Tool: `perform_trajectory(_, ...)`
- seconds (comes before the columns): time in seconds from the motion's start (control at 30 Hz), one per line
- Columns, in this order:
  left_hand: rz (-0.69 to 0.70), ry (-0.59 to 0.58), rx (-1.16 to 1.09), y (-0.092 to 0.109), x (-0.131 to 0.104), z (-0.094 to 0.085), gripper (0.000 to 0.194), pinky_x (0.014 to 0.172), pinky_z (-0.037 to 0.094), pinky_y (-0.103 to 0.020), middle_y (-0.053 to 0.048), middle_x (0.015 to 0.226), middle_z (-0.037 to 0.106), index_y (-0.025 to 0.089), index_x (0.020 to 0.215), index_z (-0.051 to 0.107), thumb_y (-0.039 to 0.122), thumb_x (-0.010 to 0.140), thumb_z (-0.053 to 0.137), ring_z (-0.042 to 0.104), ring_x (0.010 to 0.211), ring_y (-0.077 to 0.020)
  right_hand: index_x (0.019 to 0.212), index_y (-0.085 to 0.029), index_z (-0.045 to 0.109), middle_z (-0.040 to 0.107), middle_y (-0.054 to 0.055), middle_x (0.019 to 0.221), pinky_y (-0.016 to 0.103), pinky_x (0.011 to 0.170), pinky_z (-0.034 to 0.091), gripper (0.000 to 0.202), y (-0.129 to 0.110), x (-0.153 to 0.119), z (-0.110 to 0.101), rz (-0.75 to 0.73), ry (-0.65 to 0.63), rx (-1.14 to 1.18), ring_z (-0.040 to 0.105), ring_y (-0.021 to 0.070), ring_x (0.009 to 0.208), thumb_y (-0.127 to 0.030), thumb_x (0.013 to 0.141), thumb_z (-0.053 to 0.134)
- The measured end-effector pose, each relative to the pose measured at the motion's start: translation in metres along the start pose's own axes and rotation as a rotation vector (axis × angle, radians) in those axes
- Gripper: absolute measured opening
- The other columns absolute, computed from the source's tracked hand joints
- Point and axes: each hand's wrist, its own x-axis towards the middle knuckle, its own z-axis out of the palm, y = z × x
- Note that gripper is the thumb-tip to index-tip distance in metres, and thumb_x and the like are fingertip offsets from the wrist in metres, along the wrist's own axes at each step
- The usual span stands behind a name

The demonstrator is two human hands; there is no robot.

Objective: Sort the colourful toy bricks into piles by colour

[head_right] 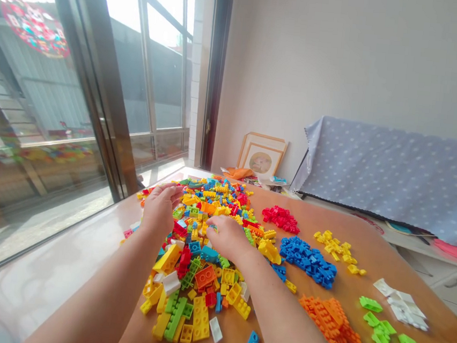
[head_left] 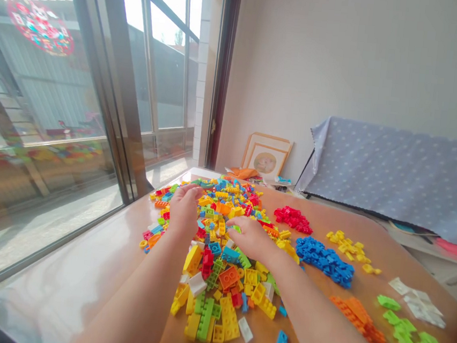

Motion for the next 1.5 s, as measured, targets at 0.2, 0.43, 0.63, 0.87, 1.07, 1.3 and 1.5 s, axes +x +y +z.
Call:
perform_trajectory(0.2,0.013,0.017,0.054,0.004,0.039,-0.023,0.035,0.083,0.052,-0.032,-0.006,0.095,0.073,0.018,0.106,0.065,0.035,0.076,0.064,0.069,0.088,-0.0176,0.114,-0.023,0.077,0.074,0.007,0.120,0.034,0.104,0.047,0.030,-0.003,-0.003,0.008,-0.001,-0.035,0.005,0.067,0.0238,0.114,-0.028,0.091,0.057)
perform_trajectory(0.43,0.086,-0.106,0.245,-0.012,0.084,-0.060,0.036,0.082,0.052,-0.034,-0.008,0.093,0.074,0.017,0.099,0.068,0.046,0.079,0.065,0.069,0.091,-0.0215,0.114,-0.024,0.076,0.075,0.006,0.119,0.037,0.104,0.047,0.031,0.028,0.012,0.010,0.032,0.009,-0.010,0.068,0.0238,0.112,-0.031,0.092,0.057)
perform_trajectory(0.63,0.150,-0.309,0.482,-0.032,0.089,-0.076,0.034,0.081,0.051,-0.036,-0.006,0.092,0.075,0.020,0.095,0.073,0.050,0.080,0.066,0.068,0.087,-0.0232,0.114,-0.025,0.076,0.074,0.005,0.120,0.035,0.102,0.048,0.031,0.034,0.058,0.018,0.072,0.052,-0.013,0.068,0.0229,0.111,-0.032,0.091,0.058)
perform_trajectory(0.87,0.232,-0.531,0.673,-0.056,0.076,-0.092,0.029,0.090,0.052,-0.041,-0.007,0.102,0.077,0.025,0.098,0.077,0.047,0.084,0.064,0.068,0.099,-0.0279,0.110,-0.023,0.076,0.075,0.007,0.117,0.031,0.095,0.049,0.029,0.025,0.129,0.022,0.067,0.088,-0.158,0.067,0.0227,0.111,-0.032,0.093,0.054)
perform_trajectory(1.07,0.436,-0.660,0.968,-0.061,0.064,-0.095,0.026,0.098,0.047,-0.041,-0.007,0.114,0.073,0.030,0.114,0.071,0.038,0.093,0.058,0.064,0.111,-0.0278,0.106,-0.023,0.076,0.077,0.006,0.109,0.029,0.088,0.049,0.030,0.025,0.178,0.059,0.011,-0.122,-0.173,0.069,0.0223,0.101,-0.043,0.093,0.057)
perform_trajectory(1.3,0.477,-0.717,1.023,-0.053,0.057,-0.089,0.022,0.089,0.048,-0.037,-0.008,0.109,0.071,0.027,0.112,0.066,0.035,0.098,0.052,0.065,0.103,-0.0254,0.120,-0.025,0.070,0.075,0.007,0.118,0.029,0.084,0.048,0.039,0.026,0.166,0.077,0.054,-0.225,-0.189,0.069,0.0243,0.105,-0.045,0.087,0.062)
perform_trajectory(1.5,0.468,-0.762,0.957,-0.056,0.059,-0.086,0.018,0.086,0.048,-0.033,-0.006,0.100,0.071,0.026,0.094,0.066,0.036,0.097,0.051,0.065,0.098,-0.0233,0.124,-0.034,0.069,0.074,0.003,0.120,0.033,0.087,0.046,0.042,0.012,0.113,0.065,0.076,-0.257,-0.285,0.067,0.0262,0.107,-0.037,0.083,0.065)
